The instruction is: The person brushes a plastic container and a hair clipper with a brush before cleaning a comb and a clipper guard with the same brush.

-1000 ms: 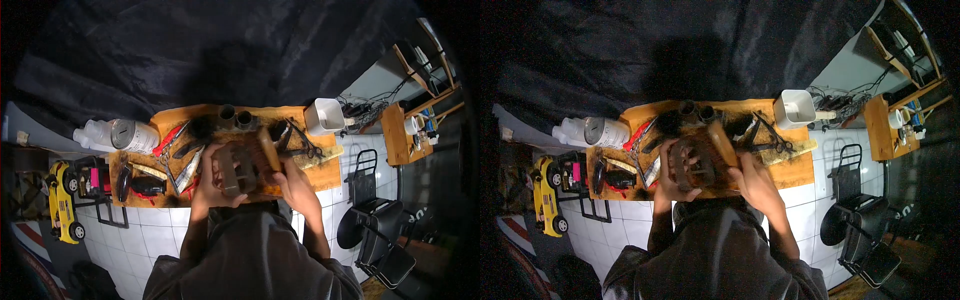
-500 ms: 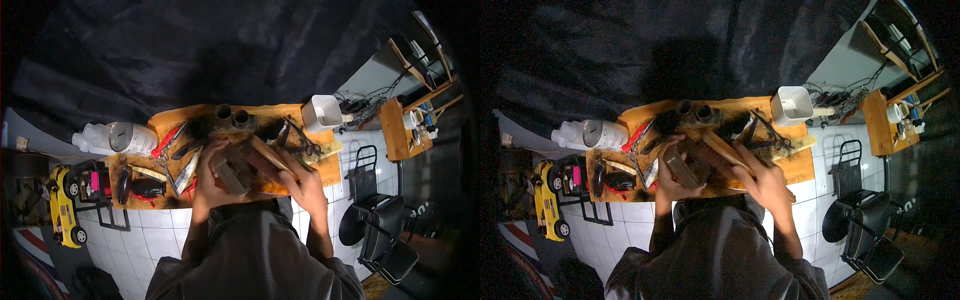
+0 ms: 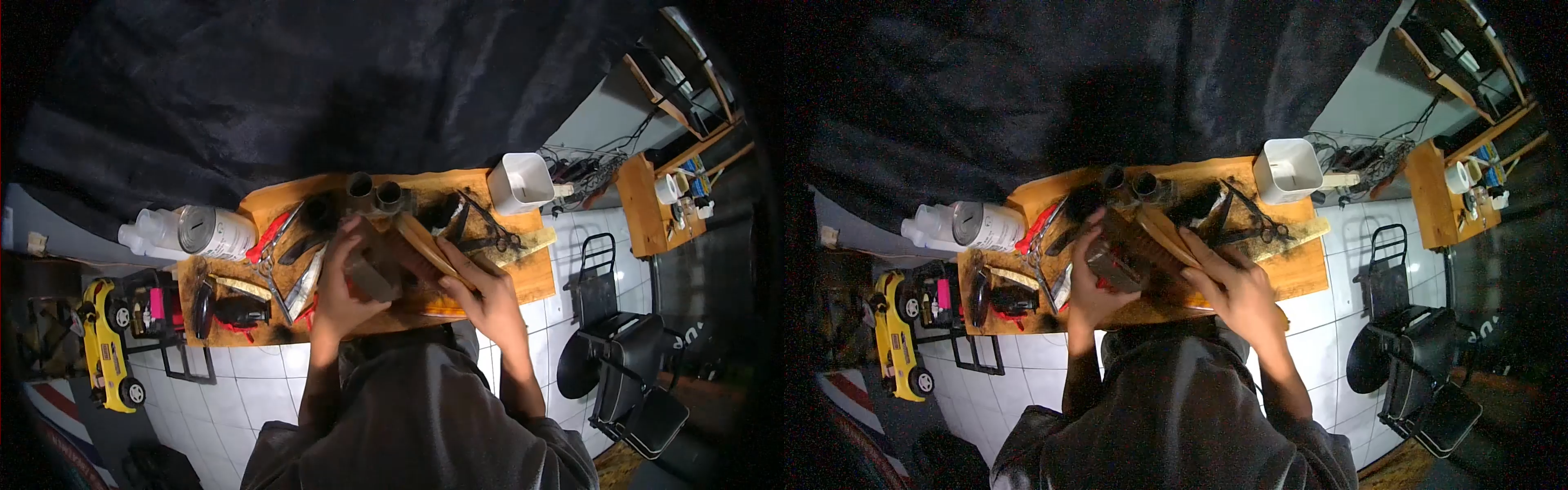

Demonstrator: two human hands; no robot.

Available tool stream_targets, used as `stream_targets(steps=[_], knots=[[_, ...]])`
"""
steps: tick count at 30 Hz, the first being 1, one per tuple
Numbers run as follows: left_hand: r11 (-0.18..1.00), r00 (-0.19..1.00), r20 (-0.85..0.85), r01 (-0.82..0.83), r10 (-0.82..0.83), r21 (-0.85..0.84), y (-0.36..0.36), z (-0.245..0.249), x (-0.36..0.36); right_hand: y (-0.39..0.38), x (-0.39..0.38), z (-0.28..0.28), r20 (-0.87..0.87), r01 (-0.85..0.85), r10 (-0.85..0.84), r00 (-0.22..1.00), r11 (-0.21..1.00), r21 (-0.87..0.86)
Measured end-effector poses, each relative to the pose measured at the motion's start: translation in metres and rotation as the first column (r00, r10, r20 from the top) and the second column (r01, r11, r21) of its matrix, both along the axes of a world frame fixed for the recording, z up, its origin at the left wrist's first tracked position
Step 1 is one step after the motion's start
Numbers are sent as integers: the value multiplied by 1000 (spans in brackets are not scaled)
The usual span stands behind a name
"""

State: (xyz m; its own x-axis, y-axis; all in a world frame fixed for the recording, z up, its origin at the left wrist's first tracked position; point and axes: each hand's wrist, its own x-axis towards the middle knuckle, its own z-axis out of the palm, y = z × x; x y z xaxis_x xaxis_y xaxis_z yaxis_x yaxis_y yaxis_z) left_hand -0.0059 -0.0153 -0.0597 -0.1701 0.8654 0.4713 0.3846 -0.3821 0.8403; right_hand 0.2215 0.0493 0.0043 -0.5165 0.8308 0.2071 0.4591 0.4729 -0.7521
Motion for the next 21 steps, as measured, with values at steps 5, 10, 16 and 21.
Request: stream_targets(steps=[5, 10, 16, 21], knots=[[999, 978, 207, 9, -15, 31, -2, 7, 6, -6, -11, -10, 152, -20, -4, 988, 987, 158], [995, 982, 181, -43, 58, -89, -11, 24, -3, -10, 4, -11, 118, -123, 109, 987, 986, 113], [961, 646, 755, 264, -111, -85, -20, 0, 3, -6, -4, 3, 138, -55, 33, 990, 985, 164], [990, 567, 822, 137, -42, -44, -14, -16, -4, -11, -1, -4, 155, -234, 206, 966, 952, 195]])
